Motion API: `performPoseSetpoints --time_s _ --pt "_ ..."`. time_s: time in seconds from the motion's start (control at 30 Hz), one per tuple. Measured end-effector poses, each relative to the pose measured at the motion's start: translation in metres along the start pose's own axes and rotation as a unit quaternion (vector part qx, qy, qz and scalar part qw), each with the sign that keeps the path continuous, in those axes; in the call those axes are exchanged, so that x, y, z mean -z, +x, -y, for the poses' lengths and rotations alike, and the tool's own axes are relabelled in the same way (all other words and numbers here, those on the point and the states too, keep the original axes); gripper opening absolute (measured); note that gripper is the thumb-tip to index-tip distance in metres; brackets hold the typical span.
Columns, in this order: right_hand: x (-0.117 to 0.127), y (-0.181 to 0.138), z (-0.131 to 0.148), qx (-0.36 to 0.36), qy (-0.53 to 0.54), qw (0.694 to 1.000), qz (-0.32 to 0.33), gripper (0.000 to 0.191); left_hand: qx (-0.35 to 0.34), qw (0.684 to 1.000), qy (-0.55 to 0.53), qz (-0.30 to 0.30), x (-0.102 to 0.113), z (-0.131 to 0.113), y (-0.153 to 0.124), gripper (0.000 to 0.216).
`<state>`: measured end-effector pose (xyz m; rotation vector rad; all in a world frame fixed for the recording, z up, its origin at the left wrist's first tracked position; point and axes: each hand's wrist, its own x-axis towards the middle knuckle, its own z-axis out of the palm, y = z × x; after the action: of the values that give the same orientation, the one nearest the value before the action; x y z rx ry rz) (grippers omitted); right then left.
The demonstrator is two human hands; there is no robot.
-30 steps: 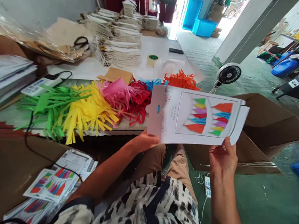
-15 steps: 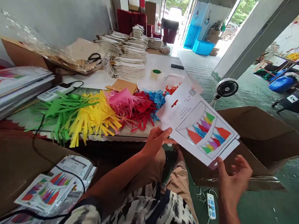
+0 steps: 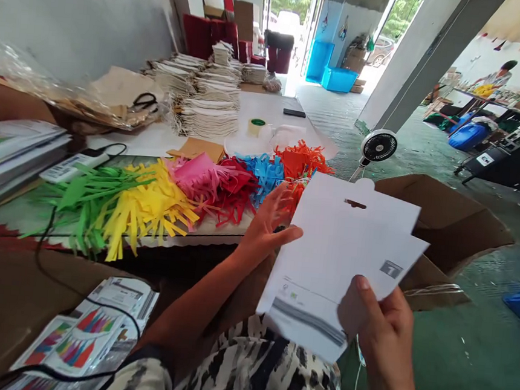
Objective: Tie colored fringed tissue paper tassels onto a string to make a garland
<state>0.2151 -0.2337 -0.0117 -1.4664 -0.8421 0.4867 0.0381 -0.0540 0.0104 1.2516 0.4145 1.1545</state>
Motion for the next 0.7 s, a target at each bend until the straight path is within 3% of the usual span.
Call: performPoseSetpoints --time_s 0.07,0.13,0.23,0.3,0.4,0.5,0.6,0.7 --pt "-0.009 0.002 -0.003 -0.055 0.072 0.993 0.076 0.036 0.107 0.992 -0.036 0.055 0.005 -0.001 0.004 0.065" --pt "-0.018 0.008 -0.005 -0.048 0.045 0.992 0.104 0.046 0.190 0.978 -0.057 0.069 0.007 -0.001 0.003 0.053" --pt "-0.025 0.022 -0.001 0.123 -0.123 0.985 0.005 0.068 0.215 0.975 -0.059 0.024 0.008 -0.001 -0.002 0.047" --pt "-0.028 0.033 0.008 0.267 -0.247 0.931 -0.039 0.069 0.211 0.976 -0.047 0.015 0.009 -0.001 -0.005 0.046" --pt "-0.035 0.048 0.023 0.373 -0.373 0.849 0.021 0.053 0.215 0.976 -0.006 0.032 0.011 -0.001 -0.008 0.044" --pt "-0.045 0.062 0.029 0.379 -0.416 0.824 0.068 0.036 0.197 0.978 0.045 0.047 0.014 -0.001 -0.009 0.043" --pt "-0.049 0.076 0.032 0.333 -0.383 0.851 0.134 0.015 0.167 0.979 0.099 0.061 0.020 -0.003 -0.007 0.040" --pt "-0.050 0.089 0.037 0.255 -0.337 0.871 0.252 0.009 0.156 0.974 0.146 0.079 0.030 -0.007 0.000 0.038"
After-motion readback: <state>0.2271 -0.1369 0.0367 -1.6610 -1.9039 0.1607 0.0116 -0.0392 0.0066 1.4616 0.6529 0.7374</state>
